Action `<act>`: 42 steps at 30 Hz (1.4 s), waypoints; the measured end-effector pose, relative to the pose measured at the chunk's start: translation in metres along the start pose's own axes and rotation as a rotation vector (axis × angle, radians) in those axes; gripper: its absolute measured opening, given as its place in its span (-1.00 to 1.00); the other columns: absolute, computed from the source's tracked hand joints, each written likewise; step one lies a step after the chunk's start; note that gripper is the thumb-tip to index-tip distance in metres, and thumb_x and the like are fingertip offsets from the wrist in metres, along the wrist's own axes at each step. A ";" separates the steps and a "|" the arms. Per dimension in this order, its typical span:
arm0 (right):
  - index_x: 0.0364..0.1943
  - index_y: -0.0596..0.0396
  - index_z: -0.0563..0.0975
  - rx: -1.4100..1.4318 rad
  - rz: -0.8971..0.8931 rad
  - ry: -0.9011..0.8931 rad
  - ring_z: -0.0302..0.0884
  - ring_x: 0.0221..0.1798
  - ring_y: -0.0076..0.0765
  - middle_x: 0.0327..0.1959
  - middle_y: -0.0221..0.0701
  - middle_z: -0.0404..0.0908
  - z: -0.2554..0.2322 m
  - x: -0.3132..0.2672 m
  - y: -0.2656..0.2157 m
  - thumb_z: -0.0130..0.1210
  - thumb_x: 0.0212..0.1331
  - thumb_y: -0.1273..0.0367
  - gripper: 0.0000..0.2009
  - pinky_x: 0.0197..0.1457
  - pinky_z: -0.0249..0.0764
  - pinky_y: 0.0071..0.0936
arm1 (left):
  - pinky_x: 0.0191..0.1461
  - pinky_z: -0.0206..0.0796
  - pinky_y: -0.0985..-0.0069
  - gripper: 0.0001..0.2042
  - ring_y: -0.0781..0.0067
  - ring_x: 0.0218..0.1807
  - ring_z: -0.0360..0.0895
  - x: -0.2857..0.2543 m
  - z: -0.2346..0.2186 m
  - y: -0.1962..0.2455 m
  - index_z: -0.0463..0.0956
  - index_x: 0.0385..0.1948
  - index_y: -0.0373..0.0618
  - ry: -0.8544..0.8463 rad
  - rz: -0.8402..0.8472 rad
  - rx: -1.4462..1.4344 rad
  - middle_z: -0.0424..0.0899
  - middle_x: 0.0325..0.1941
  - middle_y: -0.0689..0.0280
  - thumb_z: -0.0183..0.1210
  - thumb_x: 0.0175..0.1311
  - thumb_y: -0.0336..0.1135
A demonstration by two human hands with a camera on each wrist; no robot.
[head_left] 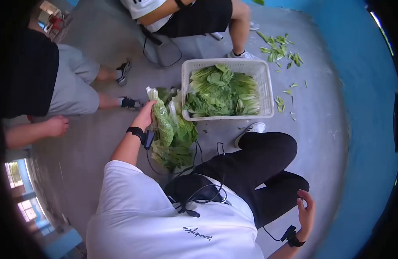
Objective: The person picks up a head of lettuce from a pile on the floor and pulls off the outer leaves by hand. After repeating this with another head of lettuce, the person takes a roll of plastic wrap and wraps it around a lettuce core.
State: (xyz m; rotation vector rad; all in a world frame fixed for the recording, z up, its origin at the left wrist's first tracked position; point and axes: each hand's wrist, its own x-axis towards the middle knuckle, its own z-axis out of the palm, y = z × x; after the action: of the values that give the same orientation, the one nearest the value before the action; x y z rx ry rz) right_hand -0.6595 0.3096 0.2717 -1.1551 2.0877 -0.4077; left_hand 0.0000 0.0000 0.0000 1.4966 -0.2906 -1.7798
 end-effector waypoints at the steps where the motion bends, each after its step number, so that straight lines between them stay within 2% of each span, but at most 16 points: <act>1: -0.02 0.23 0.62 -0.012 -0.003 -0.011 0.63 0.12 -0.18 -0.02 -0.23 0.72 -0.008 0.001 0.002 0.16 0.14 0.60 -0.70 0.29 0.43 -0.34 | 0.14 0.48 0.29 -0.71 0.28 0.04 0.63 -0.013 -0.007 -0.019 0.50 0.08 -0.07 0.075 0.029 -0.032 0.68 -0.01 0.25 0.15 0.43 -0.19; 2: -0.02 0.23 0.62 -0.024 -0.007 -0.018 0.63 0.12 -0.19 -0.03 -0.23 0.72 -0.016 0.002 0.003 0.16 0.13 0.60 -0.70 0.28 0.43 -0.34 | 0.13 0.49 0.29 -0.73 0.28 0.04 0.63 -0.024 -0.012 -0.038 0.49 0.08 -0.07 0.147 0.060 -0.064 0.68 0.00 0.26 0.13 0.44 -0.21; 3: -0.02 0.23 0.62 -0.001 -0.100 0.058 0.63 0.11 -0.19 -0.03 -0.23 0.72 0.033 0.070 -0.018 0.16 0.13 0.61 -0.70 0.28 0.43 -0.34 | 0.13 0.49 0.25 -0.76 0.24 0.04 0.63 0.063 -0.027 0.004 0.50 0.03 -0.08 0.140 0.165 -0.127 0.67 0.01 0.23 0.15 0.43 -0.25; 6: -0.01 0.23 0.62 -0.093 -0.035 -0.019 0.64 0.09 -0.20 -0.02 -0.23 0.72 0.013 0.052 -0.029 0.16 0.12 0.61 -0.69 0.27 0.43 -0.35 | 0.09 0.54 0.14 -0.74 0.15 0.01 0.66 0.026 -0.064 -0.089 0.45 0.07 -0.09 0.325 0.036 -0.163 0.67 -0.02 0.16 0.19 0.42 -0.31; 7: 0.00 0.23 0.62 -0.112 -0.030 -0.036 0.64 0.09 -0.20 -0.02 -0.23 0.72 0.015 0.053 -0.034 0.16 0.12 0.61 -0.69 0.27 0.43 -0.35 | 0.04 0.57 0.15 -0.73 0.11 -0.03 0.68 0.029 -0.091 -0.115 0.43 0.09 -0.08 0.295 0.051 -0.144 0.67 -0.01 0.16 0.17 0.42 -0.32; 12: 0.03 0.20 0.62 -0.185 0.032 -0.096 0.64 0.10 -0.20 -0.02 -0.24 0.73 0.019 0.048 -0.053 0.15 0.11 0.58 -0.66 0.26 0.43 -0.32 | -0.04 0.54 0.07 -0.64 0.11 -0.01 0.65 0.006 -0.156 -0.218 0.44 0.13 -0.08 0.531 -0.045 -0.136 0.64 -0.02 0.17 0.26 0.34 -0.30; 15: 0.05 0.19 0.62 -0.237 0.082 -0.122 0.64 0.12 -0.20 -0.01 -0.25 0.73 0.020 0.043 -0.066 0.14 0.12 0.57 -0.64 0.26 0.43 -0.29 | -0.01 0.59 0.01 -0.67 0.05 0.01 0.67 -0.001 -0.192 -0.280 0.43 0.17 -0.05 0.519 -0.068 -0.155 0.65 0.06 0.13 0.18 0.42 -0.32; 20: 0.08 0.17 0.62 -0.271 0.113 -0.140 0.64 0.13 -0.21 0.00 -0.25 0.73 0.025 0.038 -0.080 0.11 0.13 0.57 -0.62 0.28 0.43 -0.26 | -0.09 0.57 0.03 -0.59 0.06 0.02 0.66 -0.019 -0.168 -0.301 0.40 0.25 0.08 0.627 -0.193 -0.200 0.63 0.07 0.18 0.21 0.40 -0.20; 23: 0.09 0.17 0.61 -0.258 0.137 -0.154 0.63 0.14 -0.21 0.00 -0.24 0.73 0.025 0.039 -0.088 0.10 0.14 0.56 -0.62 0.28 0.43 -0.23 | -0.18 0.52 0.05 -0.55 0.08 0.01 0.64 -0.007 -0.177 -0.314 0.39 0.26 0.12 0.692 -0.184 0.005 0.62 0.09 0.22 0.24 0.37 -0.13; 24: 0.09 0.18 0.61 -0.265 0.134 -0.154 0.63 0.14 -0.20 0.00 -0.24 0.72 0.025 0.039 -0.091 0.10 0.14 0.56 -0.62 0.29 0.43 -0.22 | -0.24 0.44 0.07 -0.50 0.12 0.00 0.61 0.011 -0.202 -0.342 0.38 0.27 0.14 0.701 -0.101 0.029 0.61 0.11 0.24 0.27 0.33 -0.08; 28: 0.09 0.19 0.61 -0.289 0.132 -0.155 0.62 0.15 -0.19 0.00 -0.23 0.72 0.027 0.037 -0.108 0.09 0.14 0.55 -0.62 0.29 0.42 -0.21 | -0.24 0.39 0.02 -0.50 0.13 0.00 0.59 0.019 -0.199 -0.328 0.40 0.26 0.10 0.854 0.010 -0.011 0.60 0.08 0.22 0.29 0.31 -0.07; 31: 0.08 0.19 0.60 -0.302 0.127 -0.154 0.62 0.14 -0.19 0.01 -0.23 0.71 0.028 0.035 -0.109 0.08 0.14 0.55 -0.63 0.29 0.42 -0.22 | -0.16 0.41 -0.02 -0.50 0.07 0.02 0.59 0.013 -0.191 -0.313 0.44 0.24 0.02 0.897 -0.078 0.034 0.60 0.12 0.20 0.29 0.31 -0.07; 34: 0.09 0.20 0.60 -0.308 0.125 -0.166 0.62 0.14 -0.20 0.02 -0.23 0.71 0.031 0.033 -0.110 0.08 0.14 0.55 -0.63 0.30 0.42 -0.24 | 0.07 0.41 0.19 -0.40 0.07 0.10 0.59 0.013 -0.204 -0.323 0.45 0.23 -0.25 0.884 -0.085 0.166 0.61 0.20 0.06 0.37 0.23 -0.10; 37: 0.09 0.20 0.60 -0.324 0.130 -0.174 0.62 0.14 -0.21 0.02 -0.24 0.71 0.033 0.031 -0.113 0.09 0.15 0.55 -0.62 0.30 0.41 -0.25 | 0.06 0.40 0.14 -0.36 0.01 0.12 0.58 0.021 -0.239 -0.341 0.41 0.26 -0.31 0.984 -0.362 -0.074 0.59 0.23 -0.03 0.30 0.25 -0.04; 40: 0.09 0.19 0.60 -0.324 0.125 -0.166 0.62 0.14 -0.20 0.01 -0.24 0.71 0.035 0.030 -0.112 0.09 0.15 0.54 -0.63 0.30 0.41 -0.25 | 0.06 0.40 0.08 -0.44 -0.06 0.11 0.58 0.002 -0.229 -0.331 0.45 0.17 -0.35 1.053 -0.101 -0.022 0.59 0.18 -0.09 0.20 0.30 -0.05; 42: 0.09 0.19 0.60 -0.317 0.121 -0.172 0.62 0.14 -0.20 0.01 -0.24 0.71 0.035 0.028 -0.109 0.08 0.16 0.54 -0.63 0.31 0.41 -0.24 | 0.02 0.42 0.09 -0.51 -0.11 0.04 0.59 -0.005 -0.230 -0.325 0.46 0.12 -0.35 1.106 -0.117 -0.003 0.63 0.09 -0.08 0.15 0.32 -0.10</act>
State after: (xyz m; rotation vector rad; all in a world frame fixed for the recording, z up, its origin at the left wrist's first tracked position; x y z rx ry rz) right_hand -0.5782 0.2286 0.2968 -1.1866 2.1038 0.0822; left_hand 0.0770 0.2905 -0.2618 2.2588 0.3642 -0.7956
